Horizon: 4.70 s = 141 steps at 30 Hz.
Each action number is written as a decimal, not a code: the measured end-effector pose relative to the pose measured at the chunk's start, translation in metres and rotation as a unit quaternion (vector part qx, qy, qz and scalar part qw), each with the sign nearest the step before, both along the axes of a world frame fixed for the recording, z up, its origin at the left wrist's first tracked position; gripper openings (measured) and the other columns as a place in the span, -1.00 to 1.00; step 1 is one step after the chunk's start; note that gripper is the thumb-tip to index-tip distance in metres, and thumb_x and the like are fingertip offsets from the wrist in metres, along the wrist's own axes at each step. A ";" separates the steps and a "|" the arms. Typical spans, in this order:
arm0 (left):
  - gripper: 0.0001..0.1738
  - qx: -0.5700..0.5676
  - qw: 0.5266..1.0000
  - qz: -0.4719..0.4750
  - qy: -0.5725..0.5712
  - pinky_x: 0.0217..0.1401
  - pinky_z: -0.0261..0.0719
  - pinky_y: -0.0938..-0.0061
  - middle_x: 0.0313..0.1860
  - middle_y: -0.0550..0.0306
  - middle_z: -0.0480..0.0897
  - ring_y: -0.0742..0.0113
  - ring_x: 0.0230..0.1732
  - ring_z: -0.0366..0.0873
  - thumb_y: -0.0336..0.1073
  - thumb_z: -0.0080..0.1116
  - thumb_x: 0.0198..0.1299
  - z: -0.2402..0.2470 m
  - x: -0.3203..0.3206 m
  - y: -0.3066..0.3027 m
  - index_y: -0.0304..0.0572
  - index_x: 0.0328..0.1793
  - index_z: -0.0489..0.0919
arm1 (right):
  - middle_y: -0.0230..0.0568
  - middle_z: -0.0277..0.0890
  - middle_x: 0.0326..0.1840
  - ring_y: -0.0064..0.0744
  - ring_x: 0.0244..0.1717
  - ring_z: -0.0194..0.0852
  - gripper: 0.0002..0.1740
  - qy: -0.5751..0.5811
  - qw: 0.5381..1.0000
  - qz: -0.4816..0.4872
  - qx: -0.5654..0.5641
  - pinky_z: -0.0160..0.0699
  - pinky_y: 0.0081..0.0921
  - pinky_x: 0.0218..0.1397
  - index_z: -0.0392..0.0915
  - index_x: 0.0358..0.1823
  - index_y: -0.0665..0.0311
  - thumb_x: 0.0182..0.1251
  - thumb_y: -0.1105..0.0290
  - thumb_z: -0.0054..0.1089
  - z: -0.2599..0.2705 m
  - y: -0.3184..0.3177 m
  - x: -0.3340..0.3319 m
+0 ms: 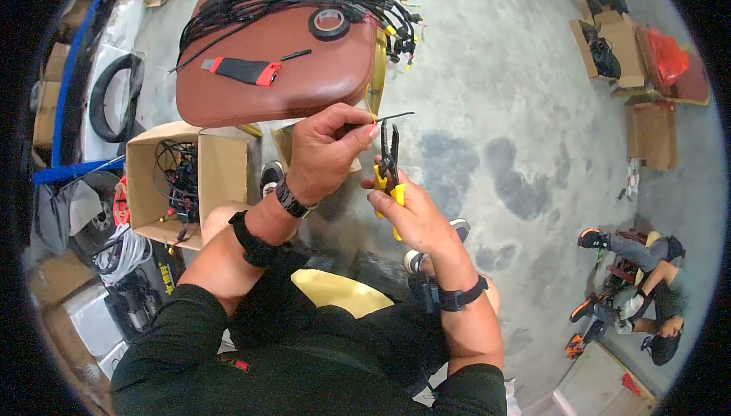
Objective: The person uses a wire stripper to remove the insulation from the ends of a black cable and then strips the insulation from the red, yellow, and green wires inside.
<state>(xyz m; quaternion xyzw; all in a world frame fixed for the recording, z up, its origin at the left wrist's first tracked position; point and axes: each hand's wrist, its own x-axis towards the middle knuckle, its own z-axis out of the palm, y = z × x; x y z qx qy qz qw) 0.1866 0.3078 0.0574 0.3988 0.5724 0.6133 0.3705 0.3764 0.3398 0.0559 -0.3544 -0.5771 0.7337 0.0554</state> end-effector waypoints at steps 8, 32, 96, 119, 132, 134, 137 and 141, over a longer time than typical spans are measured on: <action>-0.93 -0.012 0.999 -0.048 0.007 -0.27 0.53 0.60 -0.33 0.21 0.66 0.55 -0.34 0.58 -0.56 0.25 0.18 0.011 0.004 -0.001 -0.33 -0.21 0.69 | -0.16 0.57 0.19 -0.43 0.03 0.51 -0.43 -0.027 0.999 0.023 0.042 0.53 -0.38 0.14 0.27 0.46 0.24 0.47 0.29 0.09 0.013 0.007 0.004; -0.93 -0.036 0.999 -0.032 0.022 -0.30 0.56 0.59 -0.41 0.15 0.70 0.52 -0.40 0.61 -0.47 0.36 0.12 0.009 0.013 -0.003 -0.32 -0.28 0.69 | -0.01 0.62 0.08 -0.06 0.12 0.61 -0.49 -0.061 0.989 0.035 0.134 0.52 -0.25 0.19 0.33 0.36 0.27 0.49 0.20 0.10 0.021 0.006 0.006; -0.64 0.032 0.933 -0.179 -0.310 -0.04 0.73 0.44 -0.02 0.01 0.65 0.27 -0.03 0.68 -0.51 0.37 0.18 -0.010 -0.008 -0.012 -0.31 0.10 0.55 | -0.12 0.29 -0.16 -0.09 -0.24 0.39 0.30 -0.123 0.798 -0.036 0.588 0.47 -0.18 -0.29 0.02 0.60 0.23 -0.19 0.07 0.61 0.036 -0.004 0.008; -0.80 0.052 0.946 -0.167 -0.274 -0.03 0.70 0.41 -0.05 -0.05 0.69 0.27 -0.11 0.69 -0.61 0.35 0.13 -0.019 -0.014 -0.012 -0.26 -0.15 0.60 | -0.04 0.35 -0.15 -0.01 -0.22 0.49 0.25 -0.134 0.844 0.009 0.519 0.60 -0.12 -0.26 -0.13 0.61 0.34 0.03 0.06 0.51 0.027 -0.014 0.002; -0.80 0.040 0.963 -0.137 -0.228 0.05 0.70 0.34 -0.03 -0.04 0.66 0.25 -0.06 0.67 -0.64 0.31 0.15 -0.022 -0.009 -0.011 -0.28 -0.19 0.54 | -0.03 0.40 -0.19 0.02 -0.27 0.55 0.09 -0.147 0.838 -0.007 0.525 0.60 -0.07 -0.32 0.02 0.55 0.34 0.08 0.16 0.50 0.021 -0.015 0.003; -0.82 0.011 0.974 -0.118 -0.195 0.02 0.71 0.37 -0.04 -0.03 0.66 0.27 -0.08 0.67 -0.64 0.29 0.17 -0.023 -0.009 -0.009 -0.28 -0.20 0.53 | -0.02 0.42 -0.20 0.03 -0.27 0.56 0.04 -0.150 0.837 -0.011 0.526 0.59 -0.07 -0.32 0.07 0.53 0.34 0.09 0.19 0.49 0.020 -0.012 0.003; -0.84 0.000 0.961 -0.140 -0.237 -0.03 0.74 0.39 -0.09 0.01 0.68 0.30 -0.11 0.68 -0.65 0.24 0.21 -0.017 -0.005 -0.015 -0.29 -0.17 0.53 | 0.01 0.45 -0.21 0.07 -0.26 0.58 -0.05 -0.140 0.857 0.001 0.495 0.60 -0.06 -0.28 0.14 0.48 0.36 0.13 0.22 0.46 0.021 -0.009 0.006; -0.86 -0.011 0.965 -0.134 -0.226 -0.08 0.79 0.36 -0.15 0.03 0.70 0.31 -0.17 0.71 -0.62 0.22 0.25 -0.013 -0.002 -0.011 -0.29 -0.13 0.53 | 0.05 0.48 -0.17 0.13 -0.22 0.60 -0.13 -0.146 0.871 0.001 0.469 0.61 -0.04 -0.20 0.18 0.45 0.38 0.17 0.25 0.43 0.023 -0.008 0.005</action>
